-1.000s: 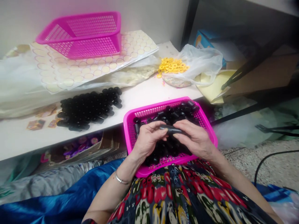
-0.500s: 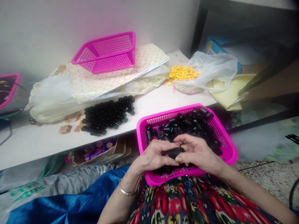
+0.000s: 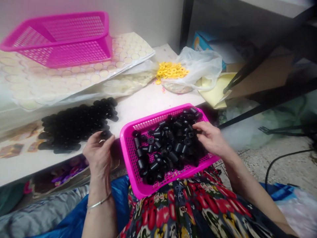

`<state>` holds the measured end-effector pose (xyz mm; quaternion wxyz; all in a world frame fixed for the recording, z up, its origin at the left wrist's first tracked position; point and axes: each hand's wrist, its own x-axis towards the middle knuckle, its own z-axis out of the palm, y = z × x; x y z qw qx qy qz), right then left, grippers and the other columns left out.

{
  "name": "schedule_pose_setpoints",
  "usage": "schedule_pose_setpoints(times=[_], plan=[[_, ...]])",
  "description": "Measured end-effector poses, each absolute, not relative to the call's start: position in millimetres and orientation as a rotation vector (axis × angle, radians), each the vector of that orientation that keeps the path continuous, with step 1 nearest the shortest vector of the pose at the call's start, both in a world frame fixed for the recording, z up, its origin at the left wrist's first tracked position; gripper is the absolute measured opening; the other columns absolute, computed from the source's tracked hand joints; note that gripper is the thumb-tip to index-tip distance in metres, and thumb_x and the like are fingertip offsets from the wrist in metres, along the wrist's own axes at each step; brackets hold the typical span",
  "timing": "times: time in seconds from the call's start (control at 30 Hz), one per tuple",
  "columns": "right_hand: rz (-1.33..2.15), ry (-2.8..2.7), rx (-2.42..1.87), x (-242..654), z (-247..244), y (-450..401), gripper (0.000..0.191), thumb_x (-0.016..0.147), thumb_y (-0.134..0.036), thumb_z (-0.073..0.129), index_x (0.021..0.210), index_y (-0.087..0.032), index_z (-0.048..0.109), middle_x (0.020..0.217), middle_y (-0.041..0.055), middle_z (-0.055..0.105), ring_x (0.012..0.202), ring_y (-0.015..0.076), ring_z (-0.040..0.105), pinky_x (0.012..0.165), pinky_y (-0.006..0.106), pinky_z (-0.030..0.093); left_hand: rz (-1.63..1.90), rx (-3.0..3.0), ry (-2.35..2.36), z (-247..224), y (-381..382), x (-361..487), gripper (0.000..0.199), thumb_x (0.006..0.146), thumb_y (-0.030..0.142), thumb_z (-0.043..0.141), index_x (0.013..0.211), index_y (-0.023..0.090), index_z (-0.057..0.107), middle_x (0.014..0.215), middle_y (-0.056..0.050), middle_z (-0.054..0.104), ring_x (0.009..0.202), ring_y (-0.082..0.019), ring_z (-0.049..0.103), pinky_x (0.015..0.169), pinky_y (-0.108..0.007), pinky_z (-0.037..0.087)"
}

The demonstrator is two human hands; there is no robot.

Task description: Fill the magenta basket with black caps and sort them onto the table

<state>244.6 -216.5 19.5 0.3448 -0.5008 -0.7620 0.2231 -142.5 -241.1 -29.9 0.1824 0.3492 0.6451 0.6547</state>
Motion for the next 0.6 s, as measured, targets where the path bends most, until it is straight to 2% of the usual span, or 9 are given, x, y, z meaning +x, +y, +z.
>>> schedule_pose_setpoints(times=[0.07, 0.13, 0.3, 0.43, 0.53, 0.6], plan=[[0.582, -2.18, -1.292, 252.7, 12.8, -215.5, 0.042, 0.072, -0.007, 0.051, 0.111, -0.018, 0.062, 0.111, 0.0081, 0.066, 0.101, 0.0238, 0.058, 0.089, 0.04, 0.049, 1.815, 0.984, 1.939, -46.8, -229.7, -153.0, 0.047, 0.054, 0.028, 0.083, 0.097, 0.017, 0.066, 0.086, -0.001, 0.068, 0.075, -0.018, 0.063, 0.077, -0.035, 0.054], [0.539, -2.304, -1.339, 252.7, 9.8, -215.6, 0.045, 0.074, -0.01, 0.052, 0.118, -0.016, 0.06, 0.119, 0.0098, 0.064, 0.106, 0.0264, 0.057, 0.091, 0.042, 0.048, 1.741, 1.019, 2.06, -55.2, -221.8, -155.1, 0.047, 0.054, 0.029, 0.082, 0.097, 0.014, 0.066, 0.084, -0.001, 0.068, 0.074, -0.018, 0.062, 0.076, -0.033, 0.053], [0.335, -2.459, -1.377, 245.4, 6.1, -210.7, 0.035, 0.079, -0.016, 0.053, 0.113, -0.015, 0.063, 0.116, 0.0119, 0.065, 0.1, 0.0294, 0.056, 0.088, 0.046, 0.047, 1.463, 1.292, 2.322, -49.0, -211.3, -145.5, 0.031, 0.067, 0.035, 0.071, 0.09, 0.014, 0.068, 0.073, 0.002, 0.063, 0.067, -0.013, 0.057, 0.067, -0.025, 0.046], [0.364, -2.397, -1.301, 247.0, 2.2, -207.7, 0.027, 0.078, -0.018, 0.058, 0.104, -0.018, 0.064, 0.102, 0.008, 0.068, 0.091, 0.0267, 0.058, 0.083, 0.044, 0.048, 1.202, 1.581, 2.57, -36.9, -214.2, -146.3, 0.026, 0.071, 0.039, 0.069, 0.081, 0.016, 0.065, 0.063, 0.003, 0.054, 0.059, -0.013, 0.047, 0.06, -0.027, 0.038], [0.522, -2.127, -1.26, 249.1, 2.5, -209.9, 0.026, 0.074, -0.02, 0.065, 0.101, -0.018, 0.064, 0.101, 0.0075, 0.068, 0.095, 0.0255, 0.062, 0.086, 0.042, 0.05, 1.269, 1.688, 2.656, -19.9, -226.9, -134.7, 0.027, 0.075, 0.042, 0.069, 0.08, 0.016, 0.063, 0.064, 0.001, 0.052, 0.06, -0.015, 0.046, 0.06, -0.029, 0.037], [0.674, -1.903, -1.216, 249.4, 4.1, -212.4, 0.029, 0.072, -0.02, 0.069, 0.101, -0.019, 0.064, 0.106, 0.0069, 0.069, 0.098, 0.0238, 0.064, 0.089, 0.04, 0.05, 1.386, 1.831, 2.463, -2.8, -237.1, -109.8, 0.022, 0.081, 0.039, 0.063, 0.083, 0.017, 0.064, 0.069, -0.001, 0.056, 0.063, -0.016, 0.049, 0.062, -0.03, 0.039]])
